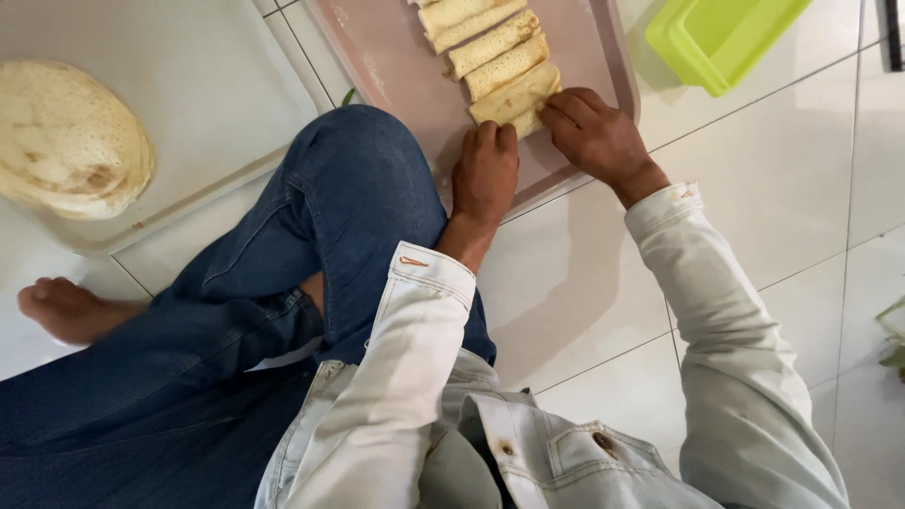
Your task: Rolling flat dough circles into cylindrical pastries and placing them on a tray.
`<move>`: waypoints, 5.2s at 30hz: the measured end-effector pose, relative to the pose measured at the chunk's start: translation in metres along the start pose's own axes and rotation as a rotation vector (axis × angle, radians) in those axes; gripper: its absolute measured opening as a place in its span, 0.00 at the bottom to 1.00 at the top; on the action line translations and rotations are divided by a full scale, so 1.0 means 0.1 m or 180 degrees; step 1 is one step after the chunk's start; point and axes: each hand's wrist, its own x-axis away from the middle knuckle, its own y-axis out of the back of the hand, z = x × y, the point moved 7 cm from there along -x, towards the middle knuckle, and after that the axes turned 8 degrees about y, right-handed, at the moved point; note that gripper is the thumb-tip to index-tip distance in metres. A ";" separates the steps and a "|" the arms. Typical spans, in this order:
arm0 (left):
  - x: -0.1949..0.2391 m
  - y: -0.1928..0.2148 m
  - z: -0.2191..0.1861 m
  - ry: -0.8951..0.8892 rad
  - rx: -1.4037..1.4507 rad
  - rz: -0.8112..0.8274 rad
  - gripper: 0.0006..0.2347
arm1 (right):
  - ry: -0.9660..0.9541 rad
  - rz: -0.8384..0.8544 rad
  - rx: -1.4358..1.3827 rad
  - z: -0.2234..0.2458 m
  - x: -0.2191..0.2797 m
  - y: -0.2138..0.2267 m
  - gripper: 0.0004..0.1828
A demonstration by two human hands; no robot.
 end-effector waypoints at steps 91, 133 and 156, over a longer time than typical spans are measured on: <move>-0.14 0.06 0.25 0.0624 0.0697 0.0044 0.10 | -0.0843 -0.0240 -0.1532 -0.22 0.08 -0.17 0.10; -0.27 0.19 0.35 0.1219 0.1583 0.0014 0.15 | -0.1510 -0.0221 -0.1993 -0.38 -0.10 -0.26 0.19; -0.24 0.13 0.34 0.1489 0.1255 0.0097 0.31 | -0.1648 -0.0027 -0.1801 -0.29 -0.03 -0.23 0.32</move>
